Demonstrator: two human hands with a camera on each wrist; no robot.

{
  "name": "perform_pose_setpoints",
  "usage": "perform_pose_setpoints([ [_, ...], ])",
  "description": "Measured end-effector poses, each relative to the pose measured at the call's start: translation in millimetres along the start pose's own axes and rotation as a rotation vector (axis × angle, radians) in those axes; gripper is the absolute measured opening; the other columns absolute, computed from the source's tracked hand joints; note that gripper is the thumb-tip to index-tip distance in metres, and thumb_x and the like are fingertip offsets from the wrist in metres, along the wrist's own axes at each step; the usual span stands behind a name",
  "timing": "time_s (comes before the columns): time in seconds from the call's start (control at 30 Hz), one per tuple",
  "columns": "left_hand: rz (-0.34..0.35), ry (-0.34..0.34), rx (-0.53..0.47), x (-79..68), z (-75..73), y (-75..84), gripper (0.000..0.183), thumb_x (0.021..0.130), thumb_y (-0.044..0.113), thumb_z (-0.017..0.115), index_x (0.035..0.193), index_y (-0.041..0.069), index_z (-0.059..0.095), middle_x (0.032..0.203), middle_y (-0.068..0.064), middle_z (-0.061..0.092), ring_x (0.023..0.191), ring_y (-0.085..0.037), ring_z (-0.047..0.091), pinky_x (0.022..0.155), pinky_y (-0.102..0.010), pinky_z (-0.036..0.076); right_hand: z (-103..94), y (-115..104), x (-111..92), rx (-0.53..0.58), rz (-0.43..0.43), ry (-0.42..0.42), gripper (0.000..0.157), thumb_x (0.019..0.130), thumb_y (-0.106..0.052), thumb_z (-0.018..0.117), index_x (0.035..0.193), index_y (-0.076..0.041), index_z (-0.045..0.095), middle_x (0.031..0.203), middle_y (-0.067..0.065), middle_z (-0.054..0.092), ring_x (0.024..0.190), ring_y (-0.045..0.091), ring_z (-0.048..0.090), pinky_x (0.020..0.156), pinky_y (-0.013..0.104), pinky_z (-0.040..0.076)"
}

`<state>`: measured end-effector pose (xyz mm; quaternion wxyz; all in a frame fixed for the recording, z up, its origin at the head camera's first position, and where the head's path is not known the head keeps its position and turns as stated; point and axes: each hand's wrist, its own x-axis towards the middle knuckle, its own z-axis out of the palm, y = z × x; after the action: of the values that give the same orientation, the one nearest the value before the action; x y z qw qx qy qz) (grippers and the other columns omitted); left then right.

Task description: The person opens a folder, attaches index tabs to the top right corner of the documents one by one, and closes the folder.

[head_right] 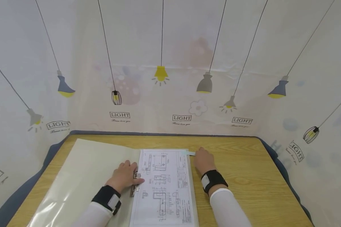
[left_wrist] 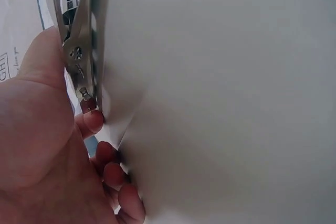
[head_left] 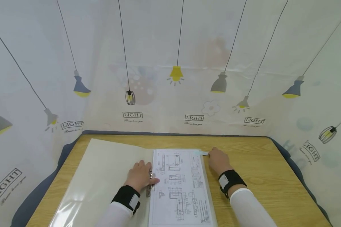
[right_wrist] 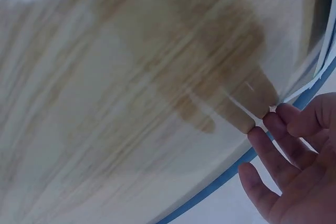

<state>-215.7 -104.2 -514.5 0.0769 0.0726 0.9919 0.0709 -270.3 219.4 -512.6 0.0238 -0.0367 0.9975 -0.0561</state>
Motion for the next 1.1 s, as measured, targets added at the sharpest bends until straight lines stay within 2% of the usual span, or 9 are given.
perform_pose_setpoints([
  [0.1,-0.006,-0.001,-0.01,1.5,3.1,-0.5,0.075,0.067,0.06,0.073,0.119,0.009,0.057,0.098,-0.012,0.05,0.086,-0.025,0.044,0.072,-0.038,0.047,0.5,2.1,0.5,0.066,0.026,0.0,0.034,0.087,-0.006,0.052,0.119,0.0,0.062,0.116,0.017,0.062,0.102,0.032,0.062,0.077,0.046,0.052],
  [0.27,-0.015,0.006,-0.017,2.0,6.2,-0.6,0.074,0.067,0.06,0.074,0.118,0.009,0.057,0.099,-0.012,0.05,0.086,-0.025,0.045,0.071,-0.039,0.047,-4.7,5.4,-1.8,0.323,0.076,-0.009,0.038,0.089,-0.009,0.051,0.125,0.0,0.052,0.117,0.018,0.061,0.094,0.028,0.06,0.075,0.042,0.049],
  [0.37,-0.021,0.003,-0.026,1.7,6.1,-0.4,0.073,0.067,0.06,0.074,0.117,0.01,0.057,0.097,-0.011,0.049,0.085,-0.025,0.044,0.07,-0.038,0.046,-11.6,7.0,-7.8,0.484,0.087,-0.042,0.026,0.092,-0.015,0.05,0.113,0.0,0.055,0.103,0.015,0.06,0.088,0.025,0.057,0.073,0.038,0.046],
  [0.43,-0.021,0.0,-0.032,1.1,5.0,0.1,0.072,0.067,0.06,0.074,0.116,0.01,0.057,0.097,-0.011,0.049,0.085,-0.025,0.044,0.07,-0.038,0.045,-16.3,7.9,-12.9,0.546,0.084,-0.106,0.02,0.094,-0.019,0.051,0.098,-0.001,0.058,0.086,0.01,0.059,0.075,0.022,0.054,0.065,0.034,0.044],
  [0.57,-0.014,-0.003,-0.03,-0.6,1.5,1.3,0.073,0.067,0.06,0.074,0.116,0.009,0.057,0.097,-0.011,0.05,0.085,-0.025,0.044,0.07,-0.037,0.045,-21.1,9.9,-22.7,0.561,0.074,-0.31,0.028,0.092,-0.026,0.058,0.075,-0.003,0.06,0.062,0.002,0.049,0.057,0.016,0.045,0.053,0.027,0.036],
  [0.67,-0.014,-0.003,-0.02,-1.6,-0.8,1.9,0.073,0.068,0.06,0.073,0.117,0.009,0.057,0.097,-0.011,0.05,0.085,-0.025,0.045,0.07,-0.037,0.045,-21.0,10.6,-29.9,0.522,0.08,-0.447,0.029,0.088,-0.03,0.063,0.071,-0.006,0.063,0.061,-0.001,0.051,0.056,0.014,0.047,0.053,0.025,0.036],
  [0.73,-0.017,-0.003,-0.018,-1.8,-1.9,2.1,0.073,0.068,0.06,0.073,0.117,0.009,0.057,0.098,-0.011,0.05,0.086,-0.025,0.045,0.07,-0.037,0.045,-19.3,10.7,-34.0,0.508,0.081,-0.503,0.027,0.086,-0.029,0.066,0.071,-0.007,0.065,0.062,-0.001,0.054,0.057,0.013,0.049,0.053,0.024,0.039],
  [0.9,-0.019,0.0,-0.014,-1.5,-2.1,2.2,0.073,0.068,0.06,0.073,0.118,0.009,0.057,0.099,-0.012,0.05,0.087,-0.025,0.045,0.071,-0.037,0.045,-15.1,10.8,-39.9,0.509,0.083,-0.53,0.023,0.083,-0.026,0.07,0.071,-0.007,0.066,0.063,0.0,0.061,0.058,0.013,0.055,0.056,0.024,0.045],
  [1.1,-0.021,-0.002,-0.001,0.1,-0.1,0.8,0.074,0.068,0.06,0.073,0.12,0.009,0.056,0.1,-0.012,0.05,0.087,-0.025,0.045,0.071,-0.035,0.045,-14.3,6.6,-44.2,0.513,0.091,-0.487,0.02,0.081,-0.023,0.072,0.071,-0.006,0.068,0.063,0.001,0.062,0.058,0.013,0.057,0.056,0.026,0.048],
])
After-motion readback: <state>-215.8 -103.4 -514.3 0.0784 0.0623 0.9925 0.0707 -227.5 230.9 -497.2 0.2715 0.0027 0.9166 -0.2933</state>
